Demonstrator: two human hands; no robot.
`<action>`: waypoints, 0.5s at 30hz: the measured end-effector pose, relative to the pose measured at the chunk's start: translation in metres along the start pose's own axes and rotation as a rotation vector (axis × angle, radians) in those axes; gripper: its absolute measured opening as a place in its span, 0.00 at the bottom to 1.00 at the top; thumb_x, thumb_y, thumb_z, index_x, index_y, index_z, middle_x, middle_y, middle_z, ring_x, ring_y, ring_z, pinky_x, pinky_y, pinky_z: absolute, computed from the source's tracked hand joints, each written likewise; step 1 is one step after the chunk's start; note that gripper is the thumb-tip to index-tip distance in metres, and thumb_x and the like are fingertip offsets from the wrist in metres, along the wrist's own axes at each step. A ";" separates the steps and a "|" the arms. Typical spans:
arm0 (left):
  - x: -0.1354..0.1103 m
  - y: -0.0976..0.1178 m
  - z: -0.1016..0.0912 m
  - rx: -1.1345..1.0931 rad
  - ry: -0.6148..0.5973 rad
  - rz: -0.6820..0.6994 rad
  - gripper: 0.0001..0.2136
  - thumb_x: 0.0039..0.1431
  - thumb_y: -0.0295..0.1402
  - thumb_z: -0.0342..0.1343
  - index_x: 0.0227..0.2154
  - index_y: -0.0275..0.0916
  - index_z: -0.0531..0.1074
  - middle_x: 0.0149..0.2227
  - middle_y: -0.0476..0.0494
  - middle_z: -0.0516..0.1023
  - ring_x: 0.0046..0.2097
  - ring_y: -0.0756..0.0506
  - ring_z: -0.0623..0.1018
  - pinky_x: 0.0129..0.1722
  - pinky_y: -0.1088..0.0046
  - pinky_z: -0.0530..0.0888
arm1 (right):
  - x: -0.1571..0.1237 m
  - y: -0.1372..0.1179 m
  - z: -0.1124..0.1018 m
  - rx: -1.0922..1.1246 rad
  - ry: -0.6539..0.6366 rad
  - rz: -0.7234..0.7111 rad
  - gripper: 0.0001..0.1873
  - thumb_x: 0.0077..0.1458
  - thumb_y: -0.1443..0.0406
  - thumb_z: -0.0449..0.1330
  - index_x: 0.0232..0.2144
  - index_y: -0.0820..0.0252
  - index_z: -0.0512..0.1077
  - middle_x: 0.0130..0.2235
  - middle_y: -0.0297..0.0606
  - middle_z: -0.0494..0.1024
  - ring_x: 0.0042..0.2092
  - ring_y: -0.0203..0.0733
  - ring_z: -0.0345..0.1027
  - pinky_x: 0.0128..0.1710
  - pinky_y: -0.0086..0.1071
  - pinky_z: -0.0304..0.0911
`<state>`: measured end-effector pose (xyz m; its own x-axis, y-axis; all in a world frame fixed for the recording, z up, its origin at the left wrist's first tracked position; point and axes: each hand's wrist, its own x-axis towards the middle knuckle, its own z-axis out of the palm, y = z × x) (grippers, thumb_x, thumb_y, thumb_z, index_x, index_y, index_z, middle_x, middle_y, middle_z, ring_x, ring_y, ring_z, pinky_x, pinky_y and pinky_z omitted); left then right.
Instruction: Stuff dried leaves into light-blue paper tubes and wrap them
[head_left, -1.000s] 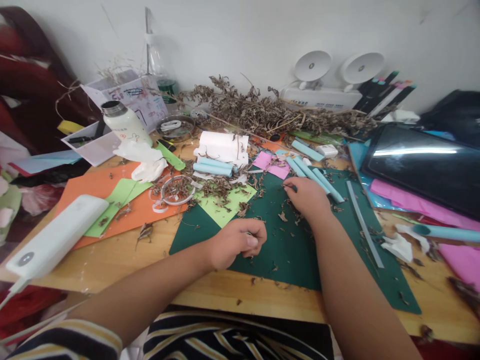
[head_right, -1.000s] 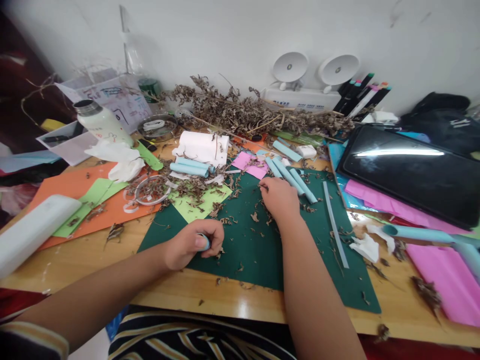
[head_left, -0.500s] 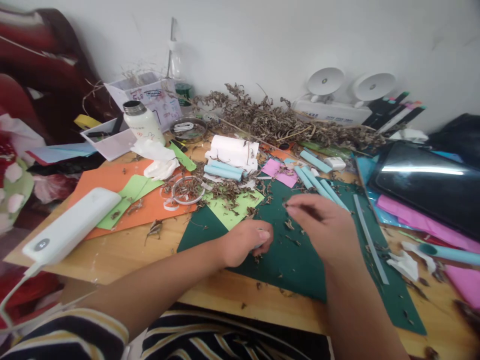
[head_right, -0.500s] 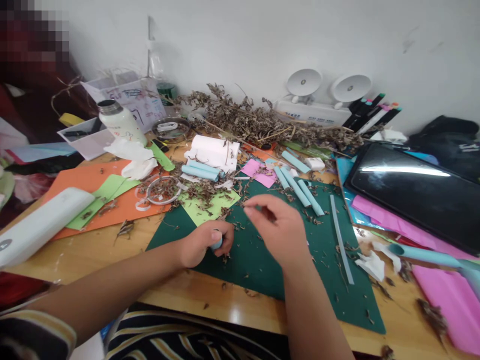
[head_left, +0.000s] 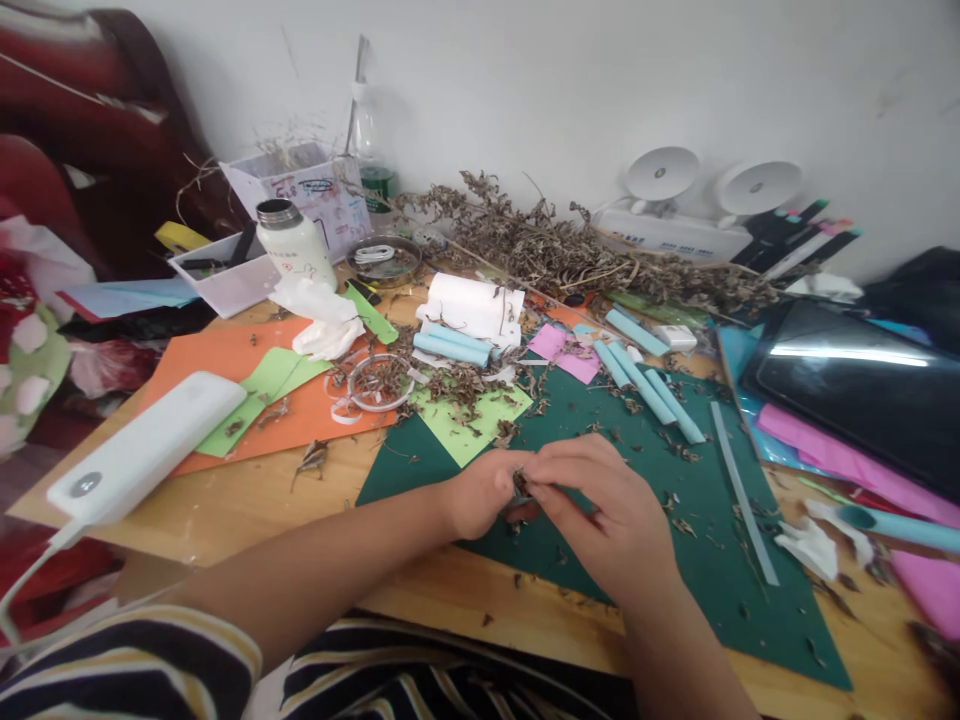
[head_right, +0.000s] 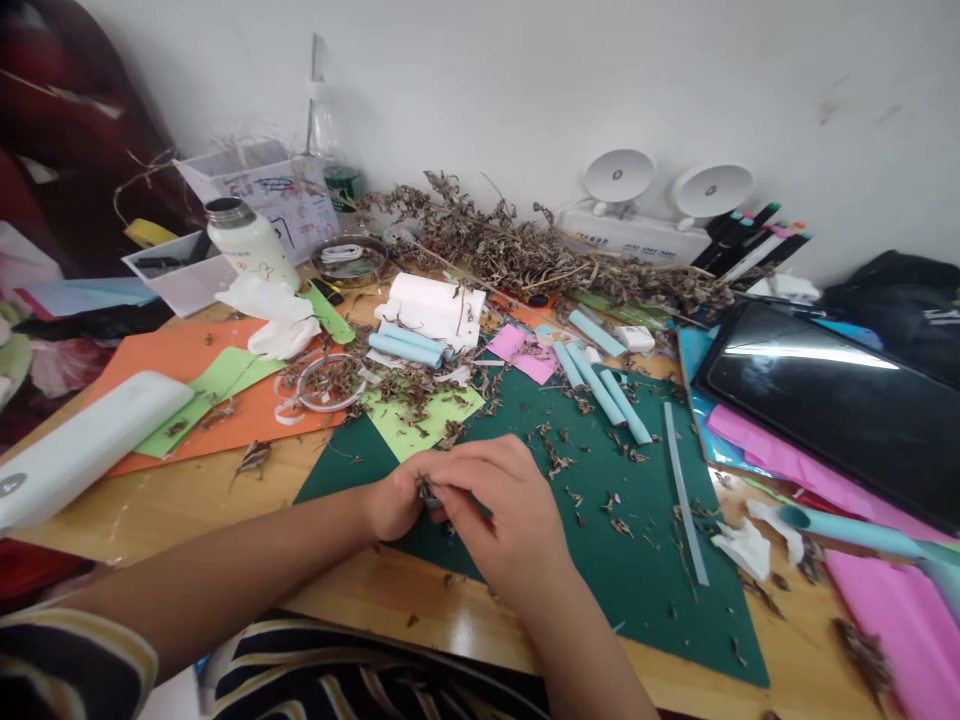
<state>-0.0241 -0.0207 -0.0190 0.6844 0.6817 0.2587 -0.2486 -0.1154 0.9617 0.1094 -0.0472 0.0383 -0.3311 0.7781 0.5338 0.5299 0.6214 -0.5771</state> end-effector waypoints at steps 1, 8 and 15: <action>0.000 0.000 0.000 0.000 0.003 -0.015 0.32 0.43 0.63 0.28 0.21 0.35 0.58 0.17 0.52 0.56 0.19 0.54 0.57 0.19 0.77 0.57 | -0.001 0.000 0.000 -0.043 -0.007 -0.038 0.06 0.48 0.70 0.55 0.27 0.55 0.70 0.29 0.35 0.73 0.32 0.37 0.64 0.32 0.33 0.61; 0.001 0.007 -0.001 0.074 -0.011 -0.048 0.31 0.45 0.61 0.29 0.21 0.35 0.60 0.17 0.49 0.59 0.21 0.52 0.60 0.21 0.75 0.60 | -0.007 0.001 -0.006 -0.064 -0.030 -0.112 0.10 0.48 0.65 0.53 0.34 0.55 0.71 0.38 0.40 0.70 0.36 0.40 0.62 0.34 0.37 0.58; 0.001 0.002 0.004 -0.019 0.029 -0.021 0.28 0.50 0.57 0.32 0.18 0.35 0.58 0.15 0.52 0.56 0.17 0.54 0.57 0.16 0.77 0.56 | -0.003 0.013 -0.003 0.364 -0.148 0.160 0.08 0.50 0.68 0.52 0.28 0.55 0.71 0.33 0.38 0.68 0.36 0.37 0.64 0.34 0.31 0.63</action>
<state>-0.0209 -0.0226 -0.0167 0.6695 0.7045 0.2356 -0.2476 -0.0874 0.9649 0.1194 -0.0418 0.0308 -0.3896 0.8556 0.3408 0.2817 0.4630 -0.8404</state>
